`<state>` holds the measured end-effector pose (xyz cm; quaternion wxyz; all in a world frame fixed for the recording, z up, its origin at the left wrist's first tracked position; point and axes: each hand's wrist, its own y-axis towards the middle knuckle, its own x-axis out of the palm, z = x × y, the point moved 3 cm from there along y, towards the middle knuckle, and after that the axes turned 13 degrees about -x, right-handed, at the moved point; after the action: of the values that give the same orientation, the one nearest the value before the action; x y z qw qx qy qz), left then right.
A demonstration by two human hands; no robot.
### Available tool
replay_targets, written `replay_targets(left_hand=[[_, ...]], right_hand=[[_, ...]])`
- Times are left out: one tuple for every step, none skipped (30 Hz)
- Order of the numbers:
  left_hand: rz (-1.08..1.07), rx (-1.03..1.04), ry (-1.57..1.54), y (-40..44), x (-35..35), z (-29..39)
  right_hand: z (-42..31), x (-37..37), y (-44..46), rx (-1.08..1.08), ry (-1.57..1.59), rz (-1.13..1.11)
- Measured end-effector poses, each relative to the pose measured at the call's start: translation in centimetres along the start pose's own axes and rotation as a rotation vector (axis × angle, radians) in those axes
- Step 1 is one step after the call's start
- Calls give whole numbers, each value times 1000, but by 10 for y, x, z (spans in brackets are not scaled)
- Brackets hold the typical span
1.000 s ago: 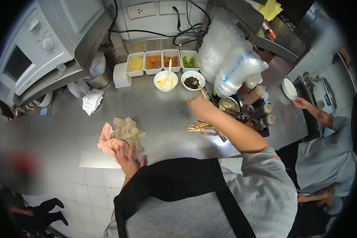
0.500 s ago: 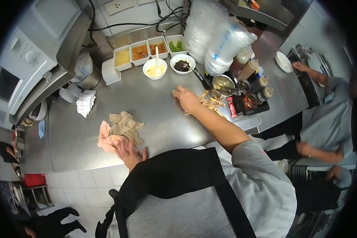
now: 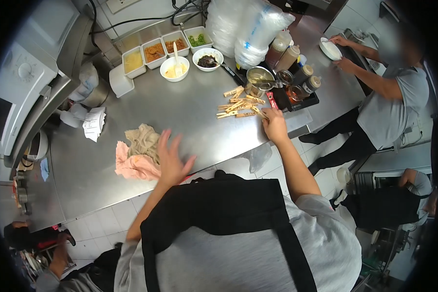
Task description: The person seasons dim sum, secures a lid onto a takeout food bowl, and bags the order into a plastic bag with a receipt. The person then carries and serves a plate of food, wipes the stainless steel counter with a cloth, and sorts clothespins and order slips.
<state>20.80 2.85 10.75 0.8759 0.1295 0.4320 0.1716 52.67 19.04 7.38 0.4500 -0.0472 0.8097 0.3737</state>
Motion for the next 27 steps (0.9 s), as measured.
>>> replay_targets(left_hand=[[-51, 19, -41, 20, 7, 9], [-109, 57, -75, 39, 18, 15], [-162, 95, -107, 56, 28, 23], [-216, 91, -113, 70, 40, 29], [-267, 88, -117, 84, 52, 34], [-319, 85, -120, 95, 65, 40], [-360, 107, -100, 105, 77, 45], [-403, 128, -80, 113, 90, 49], [-445, 146, -59, 120, 103, 53], [-467, 147, -12, 124, 115, 57], [-486, 143, 35, 129, 127, 62], [-506, 135, 81, 132, 138, 64], [-528, 120, 92, 135, 145, 67], [-540, 111, 130, 137, 152, 69], [-554, 102, 167, 139, 159, 71], [-567, 93, 205, 141, 163, 74], [-550, 101, 175, 143, 167, 75], [-535, 106, 143, 143, 172, 75], [-522, 109, 112, 141, 174, 78], [-504, 75, 82, 138, 174, 79], [-482, 44, 53, 133, 171, 80], [-460, 14, 24, 127, 168, 83], [-361, -43, 70, 116, 166, 84], [-262, -99, 118, 101, 163, 86], [-164, -154, 168, 88, 161, 87], [-100, -239, 198, 79, 162, 89], [-34, -321, 228, 72, 165, 92]], right_hand=[[2, 2, -10, 11, 20, -8], [1, -5, -15, 44, -1, 10], [-2, -13, -19, 72, -22, 29], [-4, -21, -22, 99, -41, 51], [-6, -28, -22, 77, -43, 101], [-9, -31, -17, 26, 6, 93], [-17, -34, -10, -22, 57, 84], [-24, -33, -3, -69, 107, 75], [-27, -26, 5, -109, 142, 52], [-30, -18, 15, -152, 179, 24], [-32, -12, 25, -175, 248, 12], [-34, -12, 32, -206, 227, 7], [-29, -9, 37, -185, 172, 32], [-21, -4, 37, -161, 117, 58], [-9, 3, 34, -158, 122, 39], [2, 7, 33, -155, 126, 20], [13, 12, 31, -152, 130, -1], [21, 17, 27, -181, 187, -26], [24, 17, 26, -208, 245, -53], [27, 17, 26, -238, 302, -78], [26, 18, 26, -254, 383, -74], [25, 22, 29, -299, 414, -82], [24, 26, 30, -342, 447, -92], [22, 31, 31, -384, 481, -100], [22, 39, 31, -426, 533, -141], [20, 38, 33, -446, 527, -135], [18, 36, 34, -467, 521, -127]])
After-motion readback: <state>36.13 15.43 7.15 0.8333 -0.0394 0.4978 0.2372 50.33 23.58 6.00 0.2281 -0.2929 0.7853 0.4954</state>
